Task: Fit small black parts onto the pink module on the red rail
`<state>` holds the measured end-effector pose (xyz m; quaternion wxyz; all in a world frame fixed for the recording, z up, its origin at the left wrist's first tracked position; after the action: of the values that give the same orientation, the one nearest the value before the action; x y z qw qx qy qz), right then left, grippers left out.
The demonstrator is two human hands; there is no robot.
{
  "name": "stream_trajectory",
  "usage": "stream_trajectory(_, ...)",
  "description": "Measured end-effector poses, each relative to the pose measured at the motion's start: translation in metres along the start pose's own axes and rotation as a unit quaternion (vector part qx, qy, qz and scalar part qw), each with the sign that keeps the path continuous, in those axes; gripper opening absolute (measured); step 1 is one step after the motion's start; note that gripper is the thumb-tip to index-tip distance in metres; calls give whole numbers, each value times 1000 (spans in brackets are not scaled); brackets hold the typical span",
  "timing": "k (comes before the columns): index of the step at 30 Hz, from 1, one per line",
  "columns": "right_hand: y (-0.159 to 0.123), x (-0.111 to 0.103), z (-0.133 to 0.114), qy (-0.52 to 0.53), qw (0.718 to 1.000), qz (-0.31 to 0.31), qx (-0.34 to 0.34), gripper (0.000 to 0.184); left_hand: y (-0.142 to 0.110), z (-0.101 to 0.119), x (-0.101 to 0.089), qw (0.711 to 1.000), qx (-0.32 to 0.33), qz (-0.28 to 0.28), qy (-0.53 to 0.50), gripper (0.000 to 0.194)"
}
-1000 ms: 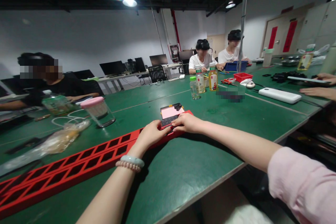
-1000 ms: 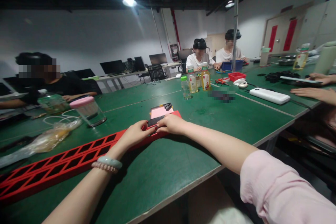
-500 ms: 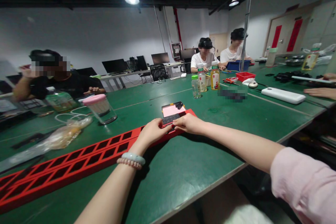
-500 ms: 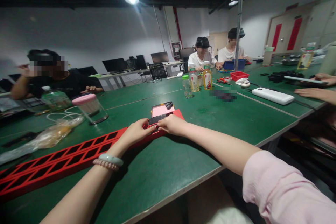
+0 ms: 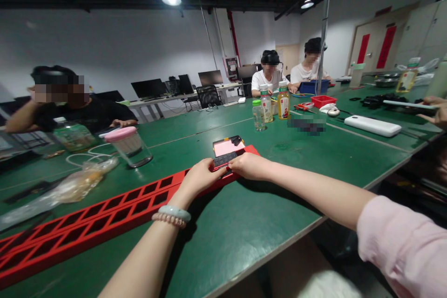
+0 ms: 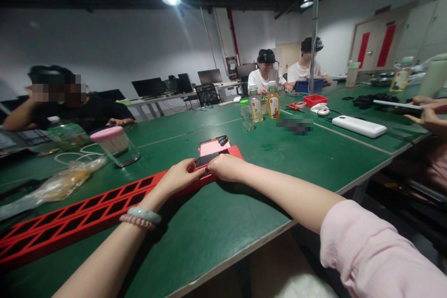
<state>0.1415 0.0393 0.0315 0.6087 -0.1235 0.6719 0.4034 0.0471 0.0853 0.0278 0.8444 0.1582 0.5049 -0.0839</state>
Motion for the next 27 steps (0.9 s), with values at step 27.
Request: stream_trajectory(27,-4,11,-15,-158,985,20,-61,20,3,-1,0,1000,21,5,10,56)
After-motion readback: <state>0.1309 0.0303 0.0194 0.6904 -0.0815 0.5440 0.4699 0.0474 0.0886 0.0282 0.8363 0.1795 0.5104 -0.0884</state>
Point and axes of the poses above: each hand's wrist, its own y-axis towards the middle knuckle, its own x-axis out of the palm, z = x × y, the point moved 10 cm from there along y, towards the middle knuckle, and after that the axes turned 10 degrees about -y, right-handed, at the moved point
